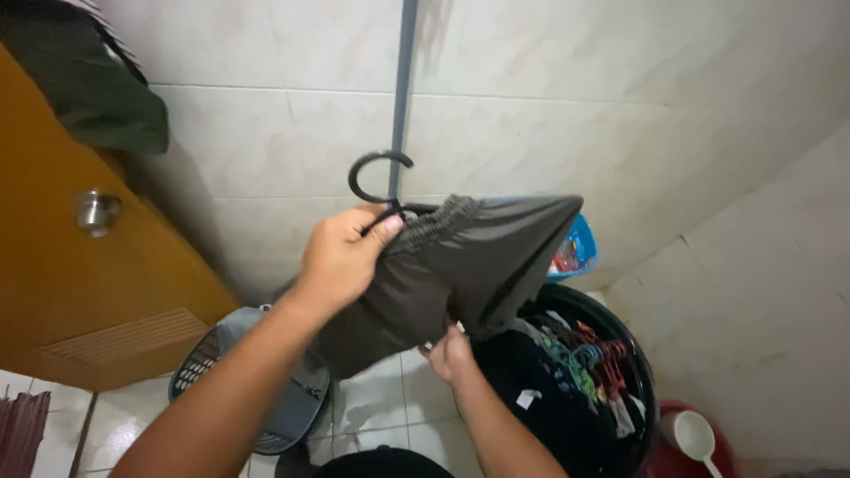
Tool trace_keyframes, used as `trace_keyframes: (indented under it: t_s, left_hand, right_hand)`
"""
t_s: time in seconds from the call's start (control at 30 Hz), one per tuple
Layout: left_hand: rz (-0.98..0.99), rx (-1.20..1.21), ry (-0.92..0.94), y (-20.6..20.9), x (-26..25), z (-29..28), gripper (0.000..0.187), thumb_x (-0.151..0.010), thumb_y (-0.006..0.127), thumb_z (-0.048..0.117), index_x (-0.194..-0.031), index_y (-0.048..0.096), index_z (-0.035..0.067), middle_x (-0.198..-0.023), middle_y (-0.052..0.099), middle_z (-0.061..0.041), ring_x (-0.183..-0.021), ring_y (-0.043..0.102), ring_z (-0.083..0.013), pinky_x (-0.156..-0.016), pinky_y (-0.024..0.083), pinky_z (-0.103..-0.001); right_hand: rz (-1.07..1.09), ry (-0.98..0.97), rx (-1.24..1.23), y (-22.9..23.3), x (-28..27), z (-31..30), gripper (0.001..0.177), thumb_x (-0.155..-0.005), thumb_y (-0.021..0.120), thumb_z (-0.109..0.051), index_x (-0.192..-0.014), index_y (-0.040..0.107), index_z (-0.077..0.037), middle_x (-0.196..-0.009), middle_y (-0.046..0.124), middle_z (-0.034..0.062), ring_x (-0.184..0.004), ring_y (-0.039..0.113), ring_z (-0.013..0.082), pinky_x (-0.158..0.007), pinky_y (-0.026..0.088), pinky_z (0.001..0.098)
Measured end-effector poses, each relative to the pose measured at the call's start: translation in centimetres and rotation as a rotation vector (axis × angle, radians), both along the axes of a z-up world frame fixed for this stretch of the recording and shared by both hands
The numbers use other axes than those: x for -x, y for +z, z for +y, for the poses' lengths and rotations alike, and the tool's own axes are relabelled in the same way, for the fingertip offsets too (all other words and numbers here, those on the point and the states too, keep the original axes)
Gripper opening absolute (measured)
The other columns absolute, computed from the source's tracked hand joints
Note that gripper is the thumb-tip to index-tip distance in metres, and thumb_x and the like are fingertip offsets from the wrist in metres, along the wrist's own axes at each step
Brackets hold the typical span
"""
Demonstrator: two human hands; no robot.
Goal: The person is taking clothes out of a bucket, putting them on hangers, and placing them into a laundry basket.
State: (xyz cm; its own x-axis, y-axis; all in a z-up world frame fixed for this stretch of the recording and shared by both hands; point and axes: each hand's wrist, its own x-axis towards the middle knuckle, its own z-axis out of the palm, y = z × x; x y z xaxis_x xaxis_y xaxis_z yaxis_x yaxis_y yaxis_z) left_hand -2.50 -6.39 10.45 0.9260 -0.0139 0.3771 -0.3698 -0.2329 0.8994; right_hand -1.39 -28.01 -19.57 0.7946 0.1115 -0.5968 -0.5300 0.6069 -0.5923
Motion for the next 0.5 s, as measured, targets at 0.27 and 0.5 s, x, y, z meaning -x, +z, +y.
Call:
trace_keyframes:
  t_s: [0.27,0.5]
  left_hand:
    - [-0.047,0.009,-0.026,0.3,-0.2,1.3,0.024,-0.098,0.067,0.019,-0.110,0.074,-0.001,-0.096,0.076,-0.004,-0.089,0.065,-0.0064,-0.082,0.053,-0.026]
    - [-0.057,-0.055,0.071,2.4,-0.2,4.9,0.023,-0.100,0.069,0.018,-0.111,0.074,-0.001,-0.096,0.076,-0.004,-0.087,0.065,-0.0061,-0.080,0.053,-0.026]
  right_hand:
    - [-0.243,-0.467,-0.698,-11.2,-5.0,-7.0,0.060,-0.101,0.036,-0.039,-0.147,0.051,-0.003,-0.156,0.051,0.0200,-0.139,0.047,0.0424,-0.118,0.032,0.0591]
    - [-0.247,-0.475,-0.472,4.0,-0.9,-4.7,0.059,-0.089,0.039,-0.044,-0.137,0.057,-0.015,-0.146,0.056,0.0120,-0.129,0.055,0.0388,-0.107,0.042,0.0579]
